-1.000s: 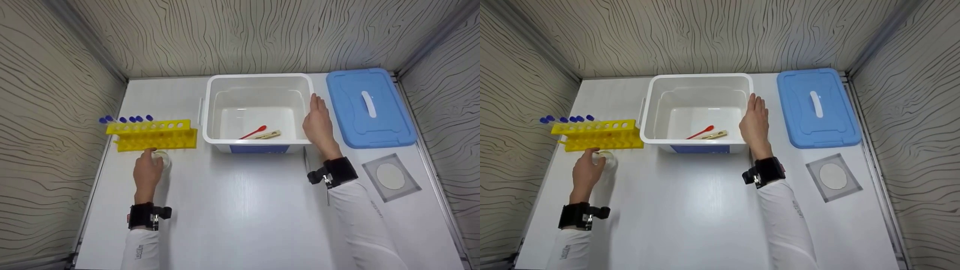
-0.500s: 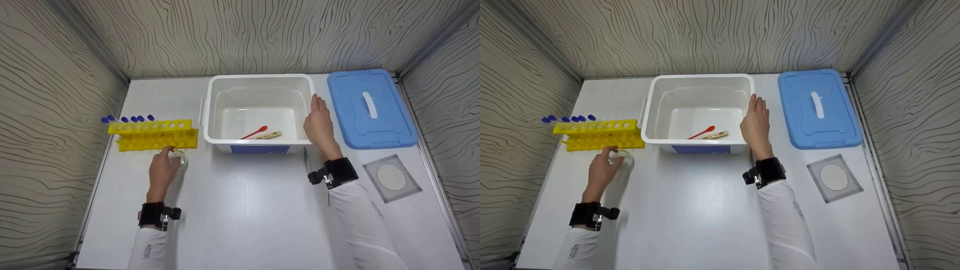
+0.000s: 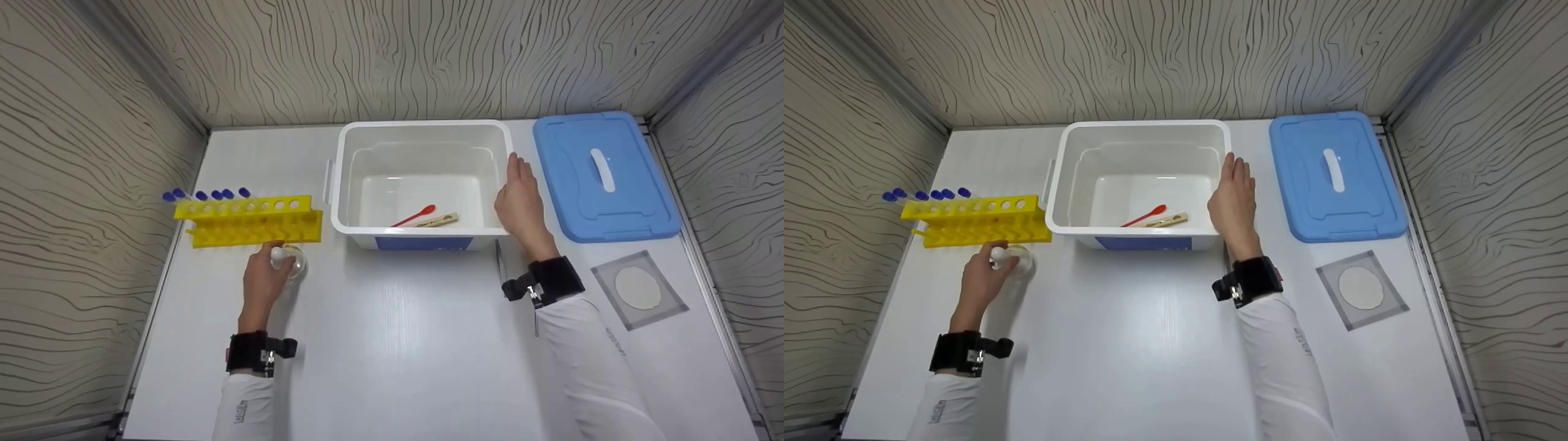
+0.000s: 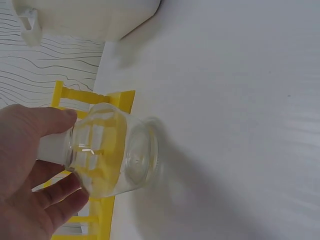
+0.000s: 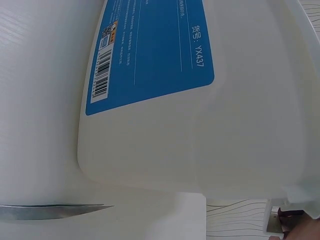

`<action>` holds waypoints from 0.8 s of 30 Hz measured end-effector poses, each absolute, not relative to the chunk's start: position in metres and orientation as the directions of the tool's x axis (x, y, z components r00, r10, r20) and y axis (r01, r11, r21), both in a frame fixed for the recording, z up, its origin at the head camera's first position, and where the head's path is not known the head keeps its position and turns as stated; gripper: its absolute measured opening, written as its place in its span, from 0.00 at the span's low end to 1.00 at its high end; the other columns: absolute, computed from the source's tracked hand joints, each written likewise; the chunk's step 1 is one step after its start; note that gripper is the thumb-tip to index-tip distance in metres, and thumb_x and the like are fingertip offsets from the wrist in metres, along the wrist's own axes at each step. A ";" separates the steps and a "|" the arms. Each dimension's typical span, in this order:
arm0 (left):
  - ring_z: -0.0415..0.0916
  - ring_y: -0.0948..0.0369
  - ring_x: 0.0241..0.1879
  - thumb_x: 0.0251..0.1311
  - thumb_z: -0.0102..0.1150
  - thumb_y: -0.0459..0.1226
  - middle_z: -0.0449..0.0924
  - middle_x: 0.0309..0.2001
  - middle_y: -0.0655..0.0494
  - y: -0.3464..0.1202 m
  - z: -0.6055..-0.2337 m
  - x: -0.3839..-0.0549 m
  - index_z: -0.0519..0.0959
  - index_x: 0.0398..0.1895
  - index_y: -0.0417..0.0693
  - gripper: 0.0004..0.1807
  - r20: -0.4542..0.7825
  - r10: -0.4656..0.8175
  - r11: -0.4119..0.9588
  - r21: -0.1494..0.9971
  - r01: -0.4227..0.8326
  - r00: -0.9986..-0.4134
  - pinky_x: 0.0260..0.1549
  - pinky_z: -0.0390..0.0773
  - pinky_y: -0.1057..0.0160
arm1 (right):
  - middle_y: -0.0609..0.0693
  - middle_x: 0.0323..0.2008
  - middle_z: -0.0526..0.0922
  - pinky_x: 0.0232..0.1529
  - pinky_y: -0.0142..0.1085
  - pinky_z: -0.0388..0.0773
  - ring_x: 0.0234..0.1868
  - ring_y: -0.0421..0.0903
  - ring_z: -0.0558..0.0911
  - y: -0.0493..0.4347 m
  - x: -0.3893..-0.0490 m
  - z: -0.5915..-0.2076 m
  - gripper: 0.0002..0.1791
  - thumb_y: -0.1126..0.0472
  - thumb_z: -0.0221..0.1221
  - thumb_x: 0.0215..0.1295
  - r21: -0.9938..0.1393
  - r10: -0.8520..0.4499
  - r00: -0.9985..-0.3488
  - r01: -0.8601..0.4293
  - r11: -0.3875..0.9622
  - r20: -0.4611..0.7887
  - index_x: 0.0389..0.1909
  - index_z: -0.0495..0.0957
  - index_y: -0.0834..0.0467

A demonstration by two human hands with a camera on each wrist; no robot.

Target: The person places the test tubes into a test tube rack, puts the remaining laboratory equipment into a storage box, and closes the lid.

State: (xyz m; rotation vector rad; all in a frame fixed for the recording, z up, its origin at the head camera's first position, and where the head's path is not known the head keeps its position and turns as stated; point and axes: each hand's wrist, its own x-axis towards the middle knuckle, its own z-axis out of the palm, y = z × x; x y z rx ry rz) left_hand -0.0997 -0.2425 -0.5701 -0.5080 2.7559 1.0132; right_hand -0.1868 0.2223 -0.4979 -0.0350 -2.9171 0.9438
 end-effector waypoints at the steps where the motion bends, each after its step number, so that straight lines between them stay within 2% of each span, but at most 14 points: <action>1: 0.70 0.45 0.62 0.66 0.59 0.44 0.75 0.61 0.40 -0.243 -0.571 -0.100 0.70 0.65 0.45 0.27 -0.264 -0.255 0.709 0.603 -0.365 -0.930 0.63 0.69 0.44 | 0.78 0.72 0.54 0.72 0.66 0.54 0.74 0.74 0.54 0.222 -0.187 -0.498 0.33 0.71 0.39 0.70 -0.585 0.045 -0.997 -0.001 0.811 0.064 0.75 0.47 0.73; 9: 0.70 0.46 0.65 0.65 0.60 0.45 0.75 0.62 0.41 -0.249 -0.580 -0.097 0.72 0.62 0.42 0.26 -0.278 -0.223 0.635 0.685 -0.356 -0.934 0.66 0.68 0.44 | 0.77 0.72 0.53 0.73 0.65 0.54 0.75 0.73 0.54 0.223 -0.187 -0.497 0.33 0.71 0.39 0.70 -0.584 0.051 -0.997 0.008 0.812 0.056 0.75 0.47 0.72; 17: 0.71 0.46 0.65 0.63 0.63 0.48 0.77 0.59 0.43 -0.249 -0.581 -0.092 0.77 0.59 0.47 0.25 -0.213 -0.217 0.625 0.719 -0.303 -0.953 0.65 0.70 0.44 | 0.78 0.72 0.53 0.74 0.64 0.52 0.76 0.72 0.52 0.223 -0.187 -0.498 0.33 0.71 0.38 0.70 -0.579 0.048 -0.997 0.002 0.815 0.065 0.75 0.47 0.73; 24: 0.72 0.48 0.65 0.62 0.64 0.50 0.76 0.62 0.45 -0.251 -0.579 -0.089 0.76 0.60 0.49 0.27 -0.253 -0.232 0.589 0.732 -0.342 -0.939 0.64 0.72 0.45 | 0.76 0.73 0.52 0.74 0.64 0.52 0.76 0.71 0.51 0.223 -0.187 -0.497 0.33 0.70 0.39 0.70 -0.575 0.053 -0.998 0.020 0.818 0.041 0.76 0.46 0.72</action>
